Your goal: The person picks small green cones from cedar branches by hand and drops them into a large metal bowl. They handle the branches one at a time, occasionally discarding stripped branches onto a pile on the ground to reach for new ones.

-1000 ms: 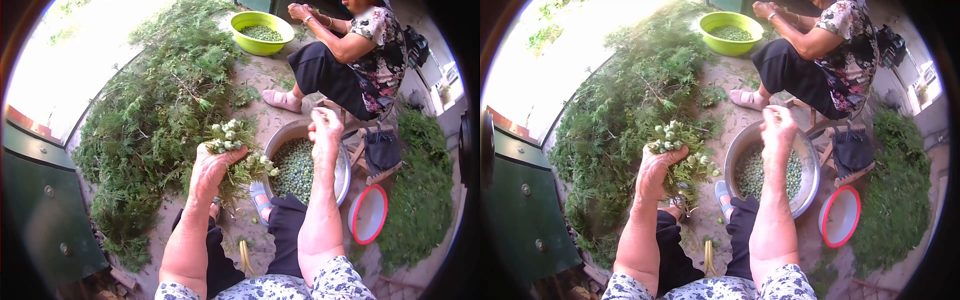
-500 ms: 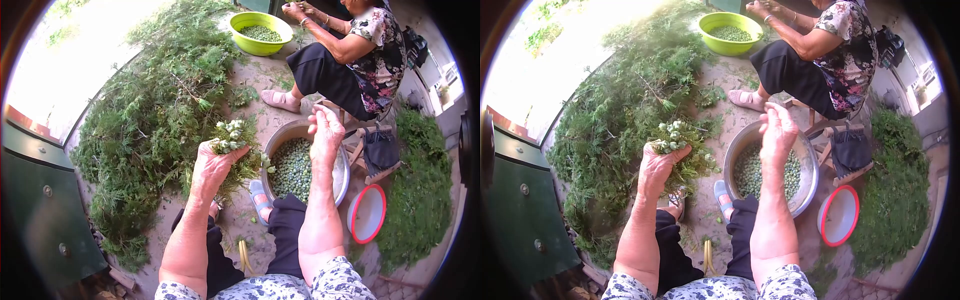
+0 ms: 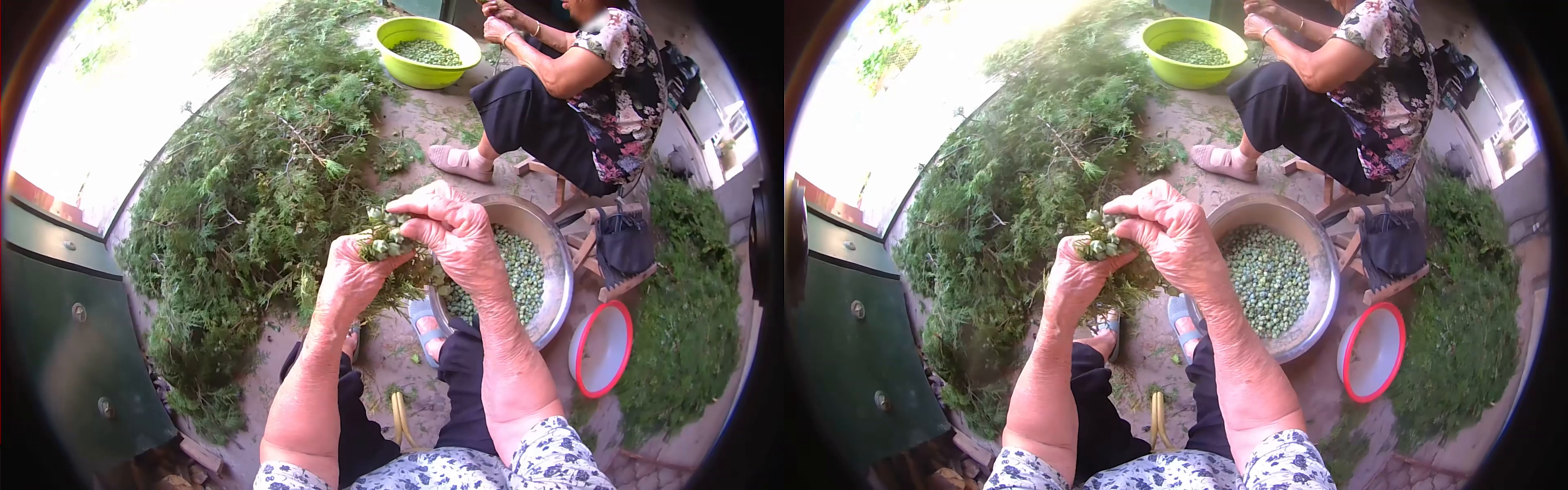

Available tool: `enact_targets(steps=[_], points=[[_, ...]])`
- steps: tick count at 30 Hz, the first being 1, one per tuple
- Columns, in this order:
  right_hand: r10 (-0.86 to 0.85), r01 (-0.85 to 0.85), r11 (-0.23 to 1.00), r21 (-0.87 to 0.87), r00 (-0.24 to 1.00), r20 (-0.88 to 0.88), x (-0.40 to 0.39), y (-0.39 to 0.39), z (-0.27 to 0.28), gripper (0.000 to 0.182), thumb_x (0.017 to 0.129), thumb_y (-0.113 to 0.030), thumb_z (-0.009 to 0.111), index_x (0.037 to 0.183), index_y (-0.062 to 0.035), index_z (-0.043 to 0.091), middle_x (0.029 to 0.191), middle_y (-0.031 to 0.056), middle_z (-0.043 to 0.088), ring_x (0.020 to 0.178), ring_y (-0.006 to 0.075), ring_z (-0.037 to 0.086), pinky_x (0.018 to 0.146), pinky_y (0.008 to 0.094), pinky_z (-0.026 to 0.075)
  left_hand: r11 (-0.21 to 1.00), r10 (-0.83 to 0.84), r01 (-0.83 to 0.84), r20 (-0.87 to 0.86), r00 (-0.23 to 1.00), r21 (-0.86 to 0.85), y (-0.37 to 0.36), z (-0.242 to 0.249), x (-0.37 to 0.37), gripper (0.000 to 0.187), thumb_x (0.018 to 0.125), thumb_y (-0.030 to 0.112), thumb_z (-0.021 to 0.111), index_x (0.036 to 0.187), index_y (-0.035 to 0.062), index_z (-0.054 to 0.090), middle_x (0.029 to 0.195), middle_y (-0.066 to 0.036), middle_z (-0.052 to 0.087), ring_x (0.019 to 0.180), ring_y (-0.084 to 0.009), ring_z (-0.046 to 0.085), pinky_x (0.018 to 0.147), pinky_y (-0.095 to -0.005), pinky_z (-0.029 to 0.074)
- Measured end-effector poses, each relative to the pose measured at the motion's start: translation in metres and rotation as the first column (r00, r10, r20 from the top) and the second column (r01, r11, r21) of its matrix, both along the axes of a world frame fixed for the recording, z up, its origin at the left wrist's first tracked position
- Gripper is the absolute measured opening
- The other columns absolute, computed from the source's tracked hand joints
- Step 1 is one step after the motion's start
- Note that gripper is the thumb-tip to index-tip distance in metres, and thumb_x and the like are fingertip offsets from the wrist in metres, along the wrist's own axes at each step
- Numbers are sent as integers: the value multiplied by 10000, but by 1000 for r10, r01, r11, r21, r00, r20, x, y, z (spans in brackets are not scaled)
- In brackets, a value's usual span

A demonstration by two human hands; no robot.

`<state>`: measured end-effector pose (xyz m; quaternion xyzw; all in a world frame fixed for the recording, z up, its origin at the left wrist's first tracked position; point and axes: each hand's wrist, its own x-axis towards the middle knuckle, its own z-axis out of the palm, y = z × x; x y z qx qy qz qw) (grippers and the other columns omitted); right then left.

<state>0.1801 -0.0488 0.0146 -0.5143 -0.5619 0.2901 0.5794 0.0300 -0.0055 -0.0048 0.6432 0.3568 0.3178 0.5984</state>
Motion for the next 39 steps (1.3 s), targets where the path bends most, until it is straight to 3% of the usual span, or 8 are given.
enact_targets(steps=[4, 6, 12, 16, 21, 24, 28, 39], points=[[-140, 125, 988, -95, 974, -175, -9, -1, -4, 128, 834, -108, 638, 938, -36, 657, 750, 17, 585, 721, 103, 535, 681, 219, 431, 1000, -31, 31, -117, 993, -4, -4, 10, 1, 171, 763, 65, 716, 920, 24, 659, 775, -7, 666, 710, -36, 530, 668, -247, 468], [-110, -2, 988, -155, 695, -711, 2, 0, 0, 170, 904, -213, 569, 905, -46, 602, 781, 20, 586, 680, 51, 520, 548, 183, 397, 999, -19, 21, 44, 999, -48, -6, 7, 0, 210, 726, 82, 750, 919, 33, 681, 799, 12, 679, 721, -32, 560, 678, -227, 468], [54, -149, 988, -44, 596, -801, 9, 3, -2, 210, 909, -157, 554, 1060, -17, 513, 841, 23, 536, 685, 76, 534, 539, 193, 408, 996, -91, 91, -68, 994, -2, -3, 6, -7, 226, 732, 80, 746, 945, 39, 683, 820, 14, 679, 729, -39, 560, 686, -230, 468], [128, -145, 988, -62, 968, -215, 3, -2, 10, 289, 809, -205, 695, 1000, -2, 617, 827, -4, 508, 663, 80, 468, 596, 205, 380, 991, -133, 134, -69, 989, 16, 0, 3, -10, 184, 751, 90, 731, 915, 30, 672, 759, 3, 671, 676, -36, 518, 642, -244, 462], [56, -62, 997, 38, 987, 148, -2, 2, 2, 241, 776, -216, 717, 930, -37, 669, 739, -33, 508, 668, 61, 471, 569, 204, 363, 986, -165, 166, -55, 985, -2, -1, 3, -10, 153, 761, 96, 724, 884, 26, 666, 744, -1, 669, 668, -31, 502, 631, -252, 463], [-172, 7, 965, -261, 767, -619, -13, -2, 6, 182, 826, -229, 670, 865, -51, 661, 666, -50, 500, 574, 40, 452, 496, 180, 334, 993, -117, 114, -70, 991, -43, -6, 16, -6, 143, 755, 82, 728, 874, 25, 672, 755, 14, 666, 688, -27, 506, 644, -244, 464], [-173, 127, 984, -126, 495, -851, -5, 11, 19, 180, 863, -209, 631, 894, -32, 618, 647, -46, 523, 506, 26, 414, 451, 155, 318, 996, -78, 78, 7, 997, -35, -8, 11, -6, 161, 705, 57, 746, 842, 9, 677, 733, 10, 662, 657, -36, 536, 622, -236, 457], [106, -188, 935, -301, 958, -268, 7, -7, 21, 240, 794, -204, 699, 936, -12, 681, 875, 47, 613, 834, 129, 541, 790, 274, 422, 990, -126, 123, -46, 991, -72, -2, 12, -9, 152, 747, 85, 732, 860, 17, 657, 734, 21, 655, 657, -34, 498, 634, -252, 456]])
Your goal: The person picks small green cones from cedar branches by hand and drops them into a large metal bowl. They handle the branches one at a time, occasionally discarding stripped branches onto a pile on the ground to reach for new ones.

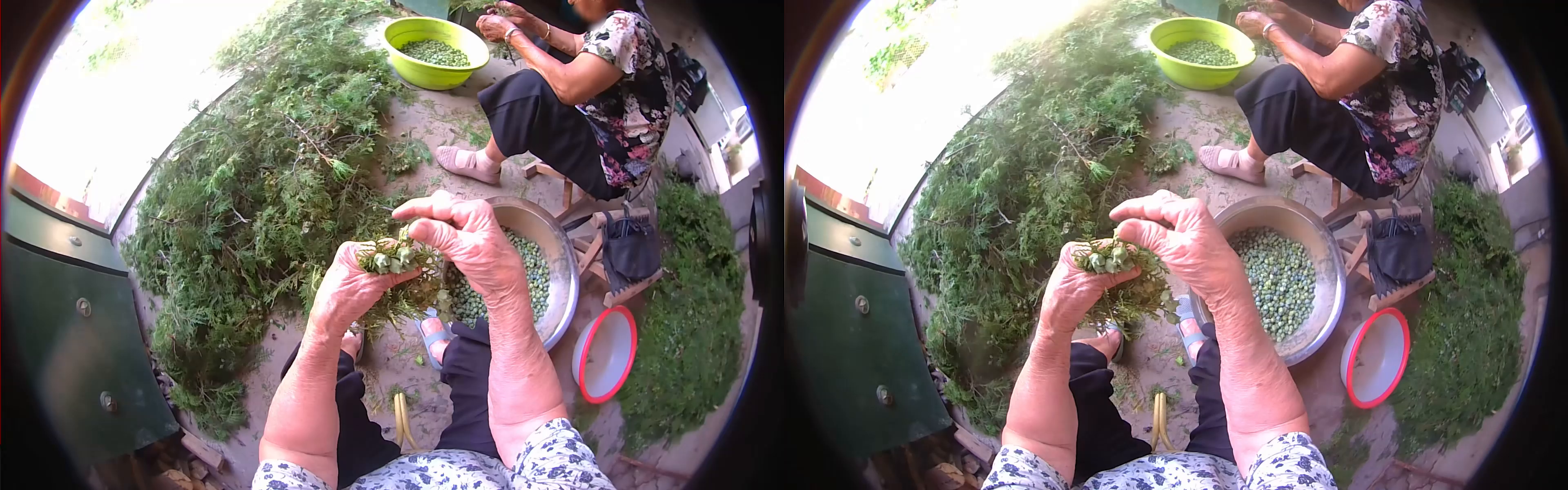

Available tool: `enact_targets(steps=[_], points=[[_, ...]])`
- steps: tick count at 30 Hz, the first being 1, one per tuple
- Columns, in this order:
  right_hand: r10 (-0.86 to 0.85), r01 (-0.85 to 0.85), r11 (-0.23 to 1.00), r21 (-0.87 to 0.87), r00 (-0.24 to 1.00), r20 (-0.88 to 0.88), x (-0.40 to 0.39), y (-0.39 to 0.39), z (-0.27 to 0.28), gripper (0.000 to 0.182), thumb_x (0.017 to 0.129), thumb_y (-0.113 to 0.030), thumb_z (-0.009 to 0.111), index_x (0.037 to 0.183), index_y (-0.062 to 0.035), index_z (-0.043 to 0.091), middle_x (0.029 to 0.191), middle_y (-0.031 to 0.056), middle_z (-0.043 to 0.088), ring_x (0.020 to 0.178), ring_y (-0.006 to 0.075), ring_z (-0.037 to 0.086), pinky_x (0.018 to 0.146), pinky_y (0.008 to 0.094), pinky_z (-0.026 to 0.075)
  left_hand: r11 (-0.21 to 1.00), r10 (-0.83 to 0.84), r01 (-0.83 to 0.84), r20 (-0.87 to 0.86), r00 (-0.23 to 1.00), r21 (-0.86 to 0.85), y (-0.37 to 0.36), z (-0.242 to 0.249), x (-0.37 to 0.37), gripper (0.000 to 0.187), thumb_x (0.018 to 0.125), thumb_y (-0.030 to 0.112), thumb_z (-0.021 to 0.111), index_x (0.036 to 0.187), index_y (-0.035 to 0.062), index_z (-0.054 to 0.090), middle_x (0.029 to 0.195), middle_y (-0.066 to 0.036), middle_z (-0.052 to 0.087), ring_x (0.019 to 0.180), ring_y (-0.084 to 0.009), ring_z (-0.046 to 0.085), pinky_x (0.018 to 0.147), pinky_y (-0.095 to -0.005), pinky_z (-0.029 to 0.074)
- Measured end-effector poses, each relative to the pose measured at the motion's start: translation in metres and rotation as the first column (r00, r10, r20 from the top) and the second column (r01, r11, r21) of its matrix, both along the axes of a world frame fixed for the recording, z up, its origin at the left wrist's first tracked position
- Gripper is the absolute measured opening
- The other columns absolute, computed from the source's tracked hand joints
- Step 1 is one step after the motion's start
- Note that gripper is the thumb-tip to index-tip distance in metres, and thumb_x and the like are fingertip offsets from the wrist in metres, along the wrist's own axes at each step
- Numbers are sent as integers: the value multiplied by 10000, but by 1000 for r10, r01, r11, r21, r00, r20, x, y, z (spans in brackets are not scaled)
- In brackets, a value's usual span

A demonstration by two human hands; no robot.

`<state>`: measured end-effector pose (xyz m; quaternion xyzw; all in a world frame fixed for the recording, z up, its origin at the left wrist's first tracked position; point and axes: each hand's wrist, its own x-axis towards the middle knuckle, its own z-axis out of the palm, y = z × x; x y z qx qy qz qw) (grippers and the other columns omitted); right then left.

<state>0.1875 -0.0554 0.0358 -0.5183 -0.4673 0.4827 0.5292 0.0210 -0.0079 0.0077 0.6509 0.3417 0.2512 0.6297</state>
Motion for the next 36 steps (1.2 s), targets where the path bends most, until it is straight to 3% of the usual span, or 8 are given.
enact_targets(steps=[5, 7, 9, 12, 16, 27, 33, 36], points=[[-15, 16, 997, 76, 1000, -20, -6, 5, -22, 186, 789, -187, 703, 870, -19, 692, 807, 38, 604, 797, 114, 541, 763, 264, 420, 1000, 25, -25, 0, 1000, -12, -2, 1, 3, 182, 693, 64, 754, 847, 10, 675, 737, 11, 665, 672, -37, 549, 641, -236, 462], [-162, 194, 974, 116, 957, -242, -13, 7, -24, 166, 812, -182, 683, 825, -17, 691, 765, 24, 598, 719, 85, 525, 655, 231, 412, 999, 51, -51, 25, 998, -20, -3, 4, 5, 184, 692, 63, 755, 851, 12, 677, 737, 10, 665, 672, -41, 553, 643, -236, 463], [-201, 181, 979, -90, 921, -333, -5, 4, -21, 193, 836, -198, 660, 851, -6, 658, 734, 15, 591, 638, 71, 497, 526, 208, 373, 997, 79, -77, 50, 996, -31, -3, 4, 4, 187, 691, 62, 756, 854, 13, 679, 738, 8, 665, 672, -45, 557, 645, -237, 464], [-135, 247, 969, 7, 554, -821, 13, 12, -30, 193, 872, -179, 605, 949, -8, 560, 793, 49, 570, 600, 101, 499, 450, 201, 365, 998, 58, -58, 38, 998, 9, -3, 1, -1, 194, 686, 53, 758, 861, 14, 684, 747, -1, 666, 676, -57, 564, 653, -239, 467], [-145, 90, 989, -114, 666, -732, 5, 9, -24, 136, 864, -9, 519, 996, -2, 549, 782, 50, 558, 599, 99, 508, 458, 191, 381, 992, 100, -96, 48, 994, -86, -2, 2, -3, 213, 681, 52, 762, 874, 18, 678, 779, 0, 666, 690, -67, 568, 660, -247, 470], [165, -185, 982, -35, 935, -313, 0, 2, -12, 202, 889, -169, 585, 1028, -28, 623, 646, -89, 469, 530, -11, 362, 470, 140, 268, 977, 27, -12, 67, 997, -213, -2, 9, -4, 251, 663, 22, 751, 901, 21, 670, 825, -16, 670, 740, -98, 590, 692, -266, 476], [-122, 122, 992, -21, 943, -310, -11, 8, -23, 148, 907, -163, 557, 960, -29, 594, 639, -70, 480, 522, 6, 376, 469, 152, 294, 983, 57, -51, 33, 998, -179, -1, 8, -4, 251, 672, 35, 751, 908, 25, 665, 859, -26, 662, 763, -116, 593, 707, -268, 474], [-237, 312, 949, 42, 796, -557, 5, 12, -24, 143, 920, -152, 532, 962, -15, 544, 745, 22, 560, 592, 64, 491, 499, 179, 389, 980, 121, -115, 30, 992, -160, -2, 8, 0, 213, 694, 67, 750, 881, 16, 662, 809, -19, 658, 717, -104, 571, 675, -269, 465]])
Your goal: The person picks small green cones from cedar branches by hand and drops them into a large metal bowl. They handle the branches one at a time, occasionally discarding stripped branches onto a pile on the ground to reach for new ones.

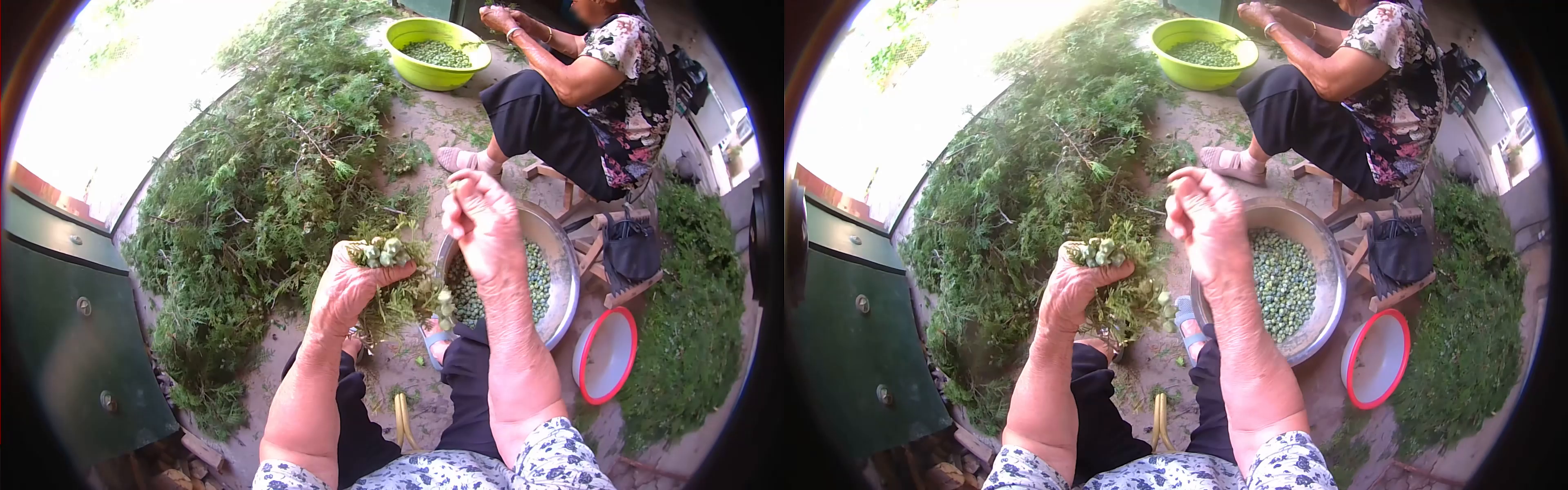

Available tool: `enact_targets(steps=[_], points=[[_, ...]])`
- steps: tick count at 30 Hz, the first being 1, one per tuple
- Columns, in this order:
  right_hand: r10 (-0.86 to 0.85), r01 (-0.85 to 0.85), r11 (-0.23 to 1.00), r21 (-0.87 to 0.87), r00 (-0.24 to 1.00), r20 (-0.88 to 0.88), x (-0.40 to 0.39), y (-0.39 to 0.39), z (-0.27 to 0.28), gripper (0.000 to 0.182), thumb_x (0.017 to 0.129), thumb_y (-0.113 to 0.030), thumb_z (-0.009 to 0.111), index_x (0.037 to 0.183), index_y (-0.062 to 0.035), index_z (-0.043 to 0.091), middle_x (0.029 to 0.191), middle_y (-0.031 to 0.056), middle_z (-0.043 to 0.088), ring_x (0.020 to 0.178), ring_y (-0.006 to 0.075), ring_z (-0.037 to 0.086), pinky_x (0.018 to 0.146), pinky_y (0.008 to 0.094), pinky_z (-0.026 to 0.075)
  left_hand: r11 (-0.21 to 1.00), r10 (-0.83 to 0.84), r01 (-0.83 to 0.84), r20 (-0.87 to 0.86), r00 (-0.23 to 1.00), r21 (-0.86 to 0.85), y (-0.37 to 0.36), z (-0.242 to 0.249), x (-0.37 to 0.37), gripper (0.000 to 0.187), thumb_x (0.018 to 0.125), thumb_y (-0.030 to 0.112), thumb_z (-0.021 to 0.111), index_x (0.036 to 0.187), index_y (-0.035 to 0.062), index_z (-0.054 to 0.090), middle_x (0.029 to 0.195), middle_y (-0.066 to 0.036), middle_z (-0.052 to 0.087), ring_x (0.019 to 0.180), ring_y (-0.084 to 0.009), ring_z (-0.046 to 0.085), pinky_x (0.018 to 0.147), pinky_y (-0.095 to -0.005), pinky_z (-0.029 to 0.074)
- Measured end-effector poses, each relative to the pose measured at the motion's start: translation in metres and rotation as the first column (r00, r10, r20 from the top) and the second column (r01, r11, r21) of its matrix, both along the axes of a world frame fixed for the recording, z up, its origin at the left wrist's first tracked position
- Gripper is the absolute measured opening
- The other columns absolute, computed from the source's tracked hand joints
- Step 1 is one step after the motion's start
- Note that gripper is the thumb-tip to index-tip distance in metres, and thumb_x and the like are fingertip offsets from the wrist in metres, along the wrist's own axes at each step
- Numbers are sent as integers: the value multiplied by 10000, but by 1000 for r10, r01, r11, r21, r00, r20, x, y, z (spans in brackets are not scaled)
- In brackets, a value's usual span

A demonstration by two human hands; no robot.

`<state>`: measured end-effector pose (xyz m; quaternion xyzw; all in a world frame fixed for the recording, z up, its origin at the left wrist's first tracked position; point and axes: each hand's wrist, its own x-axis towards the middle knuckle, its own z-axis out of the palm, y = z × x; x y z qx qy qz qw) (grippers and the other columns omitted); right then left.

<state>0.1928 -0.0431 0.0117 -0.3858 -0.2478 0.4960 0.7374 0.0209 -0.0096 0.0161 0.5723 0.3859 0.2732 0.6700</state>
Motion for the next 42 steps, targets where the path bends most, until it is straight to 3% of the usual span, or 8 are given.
enact_targets(steps=[7, 13, 18, 21, 23, 31, 34, 42], points=[[231, -219, 973, 78, 952, -200, 0, -9, 9, 136, 893, -95, 554, 1001, -14, 567, 878, 58, 588, 690, 86, 565, 550, 193, 445, 992, 120, -119, 17, 993, -45, 4, -2, 3, 199, 731, 98, 734, 893, 9, 659, 787, -9, 661, 678, -87, 546, 657, -269, 453], [116, -177, 984, 5, 667, 736, -20, -5, 6, 153, 777, -46, 667, 926, -13, 676, 810, 30, 579, 713, 110, 547, 645, 230, 442, 996, 55, -50, 70, 996, -80, 6, -10, 2, 167, 759, 98, 712, 893, 14, 657, 775, 13, 651, 691, -60, 532, 647, -261, 450], [137, -122, 989, -81, 582, 802, -25, -4, 8, 172, 770, -62, 675, 937, -21, 672, 802, 47, 580, 766, 135, 564, 699, 249, 448, 999, -29, 29, 1, 1000, 28, 8, -16, 1, 174, 765, 97, 709, 906, 9, 657, 781, 10, 655, 696, -54, 528, 656, -261, 449], [177, -76, 981, -179, 734, 656, -23, -5, 4, 111, 834, -94, 626, 897, -6, 651, 795, 41, 580, 716, 119, 559, 602, 237, 445, 996, -18, 21, 35, 999, -87, 6, -10, 1, 185, 756, 91, 713, 912, 6, 660, 791, 2, 660, 695, -58, 528, 661, -263, 450], [276, -299, 954, -30, 912, -304, -9, -3, -9, 142, 896, -138, 559, 888, -4, 605, 804, 47, 579, 661, 108, 540, 491, 217, 407, 994, 3, 11, 129, 992, -112, 6, -8, 0, 194, 750, 85, 712, 917, 1, 660, 800, -7, 664, 692, -69, 531, 670, -267, 450], [364, -353, 931, 93, 881, -303, -10, -5, 3, 135, 858, -110, 611, 938, -3, 592, 863, 59, 592, 652, 111, 546, 513, 207, 421, 921, 287, -273, 11, 958, -278, 8, -11, -1, 375, 694, 147, 777, 986, 9, 589, 867, -54, 633, 775, -139, 574, 698, -285, 452], [142, -154, 987, -40, 735, 663, -23, -6, 7, 185, 744, -47, 698, 927, -18, 682, 863, 24, 610, 753, 133, 549, 689, 230, 439, 961, 203, -188, 56, 978, -200, 11, -21, -5, 376, 695, 174, 779, 975, 8, 590, 882, -56, 627, 774, -148, 575, 718, -295, 449], [124, -106, 992, -74, 616, 778, -29, -3, 3, 148, 756, -37, 675, 903, -24, 663, 803, 33, 598, 765, 131, 555, 713, 265, 450, 993, 74, -69, 58, 996, -97, 8, -8, -2, 224, 750, 141, 723, 913, 7, 649, 783, -20, 648, 701, -96, 557, 670, -277, 446]])
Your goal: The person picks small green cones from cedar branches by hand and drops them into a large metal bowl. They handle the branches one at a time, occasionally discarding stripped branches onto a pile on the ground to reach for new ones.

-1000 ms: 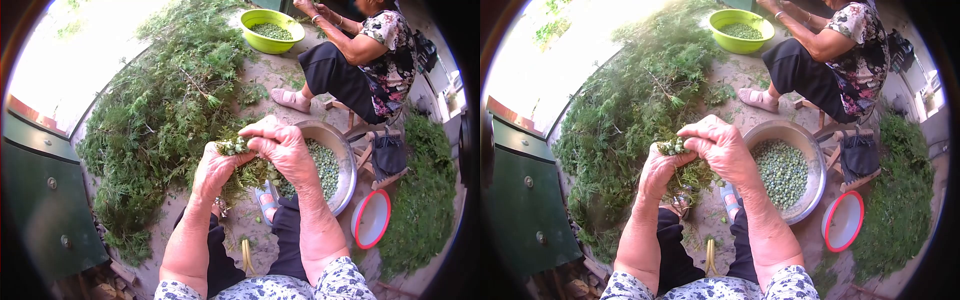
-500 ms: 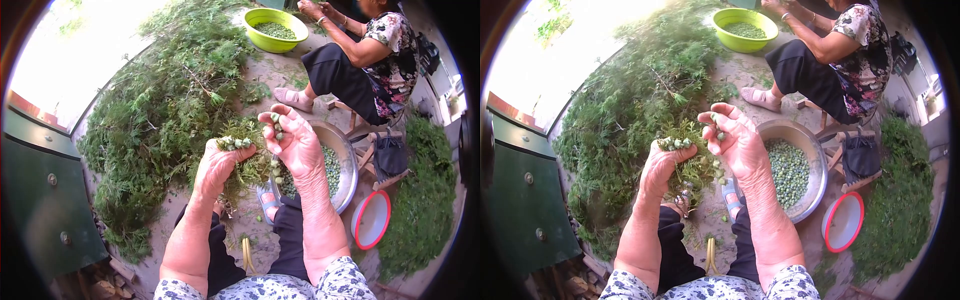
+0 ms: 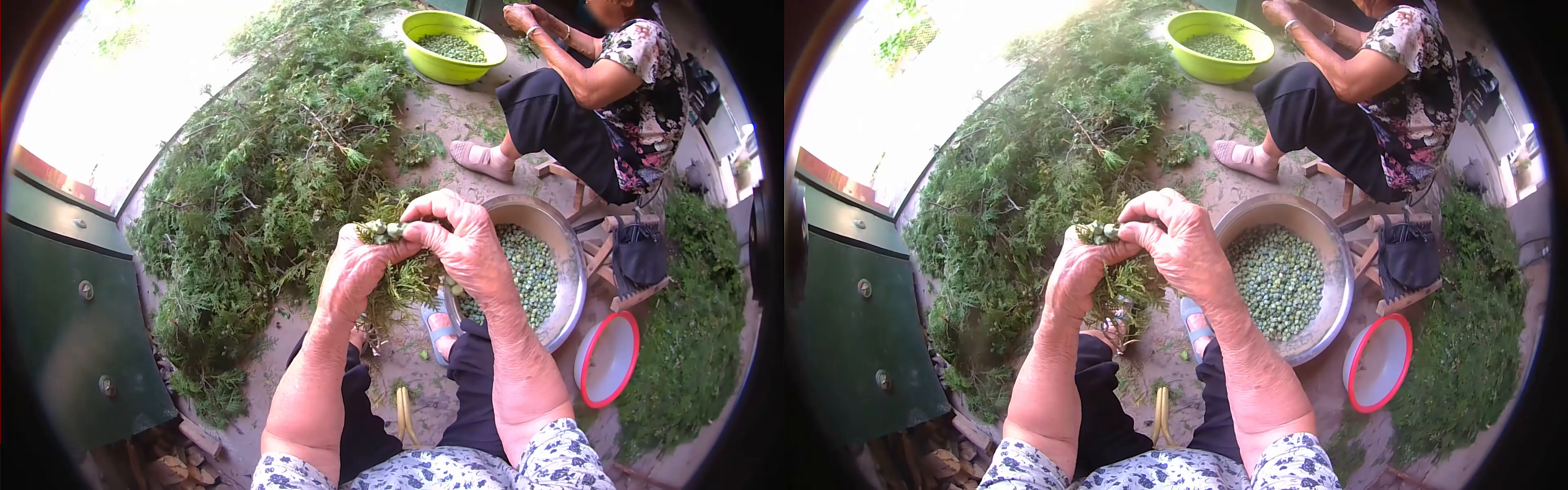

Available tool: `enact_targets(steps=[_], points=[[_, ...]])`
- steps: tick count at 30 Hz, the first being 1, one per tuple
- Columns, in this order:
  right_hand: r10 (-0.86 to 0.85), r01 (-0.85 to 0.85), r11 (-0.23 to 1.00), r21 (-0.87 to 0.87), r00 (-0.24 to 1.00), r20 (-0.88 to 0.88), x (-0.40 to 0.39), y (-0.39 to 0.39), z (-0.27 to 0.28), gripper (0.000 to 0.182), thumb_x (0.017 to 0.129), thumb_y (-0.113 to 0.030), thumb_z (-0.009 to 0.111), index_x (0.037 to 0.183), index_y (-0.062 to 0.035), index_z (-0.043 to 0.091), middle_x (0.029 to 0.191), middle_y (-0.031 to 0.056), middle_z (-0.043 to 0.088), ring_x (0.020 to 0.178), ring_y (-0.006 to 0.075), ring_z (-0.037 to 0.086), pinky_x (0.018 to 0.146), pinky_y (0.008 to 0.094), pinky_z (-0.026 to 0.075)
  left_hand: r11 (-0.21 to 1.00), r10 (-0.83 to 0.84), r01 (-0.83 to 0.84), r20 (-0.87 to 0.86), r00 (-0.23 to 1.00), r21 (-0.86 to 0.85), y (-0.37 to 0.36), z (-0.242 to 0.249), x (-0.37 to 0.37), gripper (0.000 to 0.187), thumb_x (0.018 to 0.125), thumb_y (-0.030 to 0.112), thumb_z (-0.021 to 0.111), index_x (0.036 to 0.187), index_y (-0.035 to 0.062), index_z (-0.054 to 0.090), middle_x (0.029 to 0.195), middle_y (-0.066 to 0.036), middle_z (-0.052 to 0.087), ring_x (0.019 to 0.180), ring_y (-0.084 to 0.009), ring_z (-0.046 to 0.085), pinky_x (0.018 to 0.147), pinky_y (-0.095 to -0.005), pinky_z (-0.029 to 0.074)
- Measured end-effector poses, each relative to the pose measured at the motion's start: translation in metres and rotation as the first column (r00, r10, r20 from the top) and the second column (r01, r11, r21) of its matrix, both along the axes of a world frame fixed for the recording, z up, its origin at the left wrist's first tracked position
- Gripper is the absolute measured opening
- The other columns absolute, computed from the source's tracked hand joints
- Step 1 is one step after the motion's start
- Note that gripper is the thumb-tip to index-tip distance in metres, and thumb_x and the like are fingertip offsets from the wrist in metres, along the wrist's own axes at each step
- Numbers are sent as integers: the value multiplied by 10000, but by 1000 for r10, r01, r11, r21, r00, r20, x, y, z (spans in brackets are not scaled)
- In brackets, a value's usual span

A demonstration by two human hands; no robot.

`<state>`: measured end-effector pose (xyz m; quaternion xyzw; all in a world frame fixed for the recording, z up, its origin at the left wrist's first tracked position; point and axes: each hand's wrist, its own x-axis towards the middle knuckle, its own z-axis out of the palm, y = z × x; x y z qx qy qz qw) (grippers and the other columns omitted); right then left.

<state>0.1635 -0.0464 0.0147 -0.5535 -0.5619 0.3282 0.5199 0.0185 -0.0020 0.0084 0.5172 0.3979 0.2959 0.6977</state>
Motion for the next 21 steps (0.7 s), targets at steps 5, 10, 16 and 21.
enact_targets(steps=[5, 10, 16, 21], points=[[-96, -184, 948, -258, 607, -789, 11, -3, -13, 106, 804, -85, 666, 873, -12, 630, 736, -40, 564, 741, 98, 533, 681, 234, 436, 998, -14, 19, 93, 996, -59, 1, -3, 0, 221, 731, 129, 731, 899, 6, 655, 787, -30, 654, 696, -104, 558, 671, -276, 446], [42, -47, 999, -25, 984, -175, 4, -1, 4, 252, 740, -108, 715, 979, -39, 669, 793, 0, 576, 753, 111, 517, 701, 256, 432, 994, 104, -106, -55, 993, -29, 0, -9, 0, 244, 737, 167, 732, 925, 28, 660, 835, -51, 649, 770, -157, 571, 733, -298, 438], [-22, 22, 1000, 15, 1000, -5, -2, 2, -2, 145, 742, -75, 700, 875, -25, 672, 757, 37, 575, 742, 129, 539, 693, 256, 430, 999, -40, 40, 49, 998, 3, 2, -6, -2, 220, 747, 144, 727, 919, 22, 664, 806, -24, 655, 711, -111, 562, 671, -268, 447], [-61, -246, 937, -247, 583, -810, 12, -3, -9, 216, 834, -215, 664, 874, -14, 595, 675, -15, 502, 583, 71, 483, 458, 194, 364, 997, -21, 28, 97, 995, -69, -1, 0, 1, 194, 744, 117, 720, 897, 10, 666, 796, -30, 658, 697, -102, 558, 664, -266, 449]])
